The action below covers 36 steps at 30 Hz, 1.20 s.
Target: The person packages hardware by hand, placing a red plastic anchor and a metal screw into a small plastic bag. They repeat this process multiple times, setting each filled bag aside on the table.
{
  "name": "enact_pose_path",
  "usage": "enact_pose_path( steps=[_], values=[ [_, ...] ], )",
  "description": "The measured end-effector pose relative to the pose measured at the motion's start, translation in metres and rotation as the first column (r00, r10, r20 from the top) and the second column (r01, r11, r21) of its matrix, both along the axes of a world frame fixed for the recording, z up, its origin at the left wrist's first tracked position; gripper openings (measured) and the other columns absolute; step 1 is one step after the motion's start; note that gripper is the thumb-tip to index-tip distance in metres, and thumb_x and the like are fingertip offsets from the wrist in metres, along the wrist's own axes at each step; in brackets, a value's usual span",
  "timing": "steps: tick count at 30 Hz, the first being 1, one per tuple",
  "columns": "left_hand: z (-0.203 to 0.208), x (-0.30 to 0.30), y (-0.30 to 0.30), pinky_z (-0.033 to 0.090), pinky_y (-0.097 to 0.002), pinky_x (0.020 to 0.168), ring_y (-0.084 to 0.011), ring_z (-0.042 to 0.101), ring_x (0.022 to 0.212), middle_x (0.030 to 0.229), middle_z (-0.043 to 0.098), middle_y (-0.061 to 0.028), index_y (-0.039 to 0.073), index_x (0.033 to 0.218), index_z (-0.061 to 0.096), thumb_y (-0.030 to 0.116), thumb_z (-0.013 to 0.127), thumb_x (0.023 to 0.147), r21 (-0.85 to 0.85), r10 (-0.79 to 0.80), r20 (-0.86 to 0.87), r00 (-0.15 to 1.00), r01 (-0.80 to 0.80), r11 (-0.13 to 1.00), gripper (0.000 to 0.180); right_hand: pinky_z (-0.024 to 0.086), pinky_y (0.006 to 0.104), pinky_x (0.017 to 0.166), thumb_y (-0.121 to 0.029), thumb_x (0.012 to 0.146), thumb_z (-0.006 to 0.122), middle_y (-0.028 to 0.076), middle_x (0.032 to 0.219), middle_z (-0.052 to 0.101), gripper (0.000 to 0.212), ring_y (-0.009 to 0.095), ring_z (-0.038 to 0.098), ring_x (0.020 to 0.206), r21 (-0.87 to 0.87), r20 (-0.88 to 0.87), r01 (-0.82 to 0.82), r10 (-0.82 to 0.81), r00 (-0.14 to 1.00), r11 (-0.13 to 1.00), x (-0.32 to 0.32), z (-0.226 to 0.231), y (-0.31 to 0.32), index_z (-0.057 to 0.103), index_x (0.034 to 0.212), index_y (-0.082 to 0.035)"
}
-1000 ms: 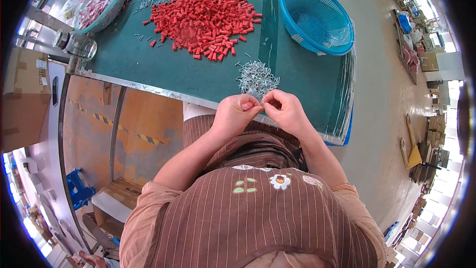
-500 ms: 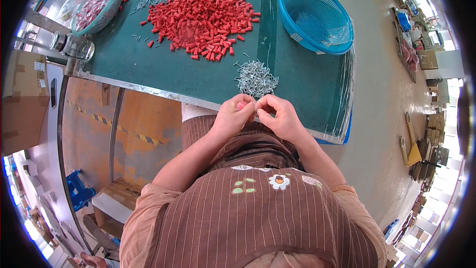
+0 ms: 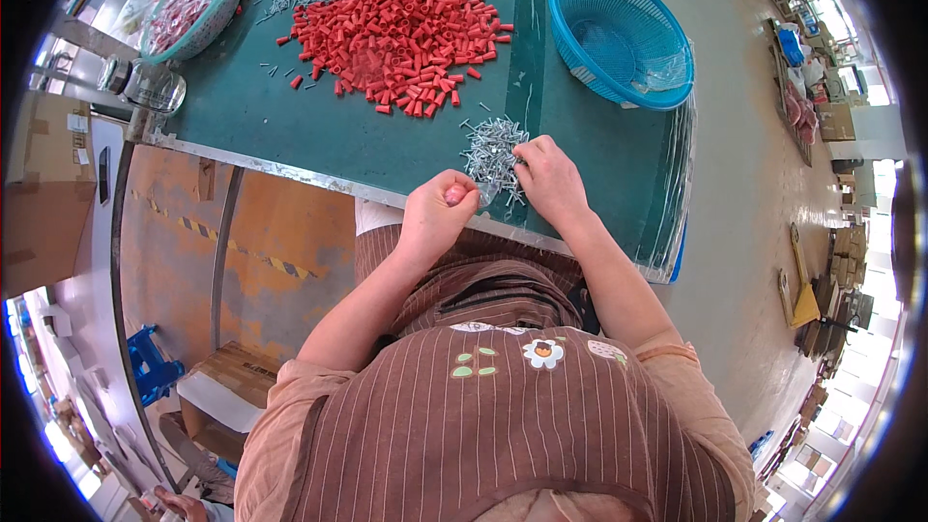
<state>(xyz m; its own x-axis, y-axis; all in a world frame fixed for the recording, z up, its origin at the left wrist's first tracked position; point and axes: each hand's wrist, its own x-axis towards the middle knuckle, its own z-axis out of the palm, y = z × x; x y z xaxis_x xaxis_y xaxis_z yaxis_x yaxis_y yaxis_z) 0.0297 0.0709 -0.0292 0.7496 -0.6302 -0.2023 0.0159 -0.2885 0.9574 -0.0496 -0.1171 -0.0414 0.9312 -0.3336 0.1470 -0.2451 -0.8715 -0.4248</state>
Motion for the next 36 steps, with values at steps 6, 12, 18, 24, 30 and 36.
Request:
enact_pose_path(
  steps=[6,12,18,24,30,36],
  values=[
    [-0.007,0.007,0.003,0.038,-0.0193,0.055,-0.0007,0.042,0.060,0.064,0.052,0.0061,0.000,0.084,0.065,0.008,0.066,0.082,-0.020,0.037,-0.126,0.991,-0.040,0.999,0.009,0.051,0.0353,0.073,-0.012,0.081,0.063,0.011,0.087,0.062,0.013,0.026,0.063,0.080,0.251,-0.071,0.115,-0.100,0.992,0.961,0.002,0.004,-0.012,0.066,0.091,-0.004],
    [0.003,0.012,0.001,0.037,-0.0188,0.053,-0.0003,0.042,0.060,0.063,0.052,0.0068,-0.001,0.083,0.066,0.008,0.067,0.082,0.028,0.014,-0.091,0.996,-0.012,1.000,0.010,0.050,0.0231,0.061,-0.006,0.082,0.067,0.004,0.081,0.066,0.009,0.009,0.063,0.071,0.823,-0.198,0.317,-0.286,0.938,0.471,0.000,0.002,-0.026,0.066,0.088,0.001],
    [0.001,0.013,0.000,0.041,-0.0233,0.056,-0.0044,0.047,0.059,0.062,0.056,0.0017,-0.001,0.082,0.066,0.012,0.066,0.080,0.088,-0.006,-0.060,0.998,0.012,0.996,0.013,0.051,0.0219,0.067,-0.003,0.085,0.064,0.004,0.082,0.066,0.007,0.009,0.062,0.072,0.899,-0.236,0.331,-0.321,0.917,0.288,-0.005,0.008,-0.029,0.066,0.091,0.000],
    [0.001,0.012,0.001,0.038,-0.0199,0.054,-0.0011,0.043,0.059,0.062,0.054,0.0046,-0.002,0.081,0.066,0.010,0.067,0.080,0.071,-0.013,-0.050,0.999,0.017,0.997,0.011,0.050,0.0265,0.069,-0.008,0.078,0.068,0.006,0.079,0.068,0.011,0.011,0.062,0.072,0.619,-0.173,0.357,-0.323,0.931,0.699,-0.018,-0.009,-0.036,0.067,0.087,-0.001],
    [-0.006,0.010,0.001,0.038,-0.0202,0.053,-0.0014,0.043,0.059,0.063,0.055,0.0043,-0.001,0.081,0.065,0.011,0.067,0.080,0.108,-0.019,-0.014,1.000,0.020,0.994,0.012,0.050,0.0304,0.071,-0.010,0.077,0.066,0.009,0.083,0.066,0.014,0.018,0.063,0.074,0.472,-0.065,0.400,-0.422,0.904,0.785,-0.013,-0.010,-0.031,0.067,0.088,-0.002],
    [-0.006,0.011,0.004,0.037,-0.0205,0.053,-0.0017,0.041,0.058,0.062,0.051,0.0055,-0.001,0.081,0.065,0.011,0.067,0.080,0.093,0.005,-0.036,0.999,-0.001,0.996,0.013,0.050,0.0344,0.077,-0.006,0.077,0.063,0.011,0.093,0.063,0.020,0.024,0.063,0.086,0.320,-0.095,0.286,-0.270,0.958,0.903,-0.018,-0.003,-0.037,0.067,0.097,-0.005]
  ],
)
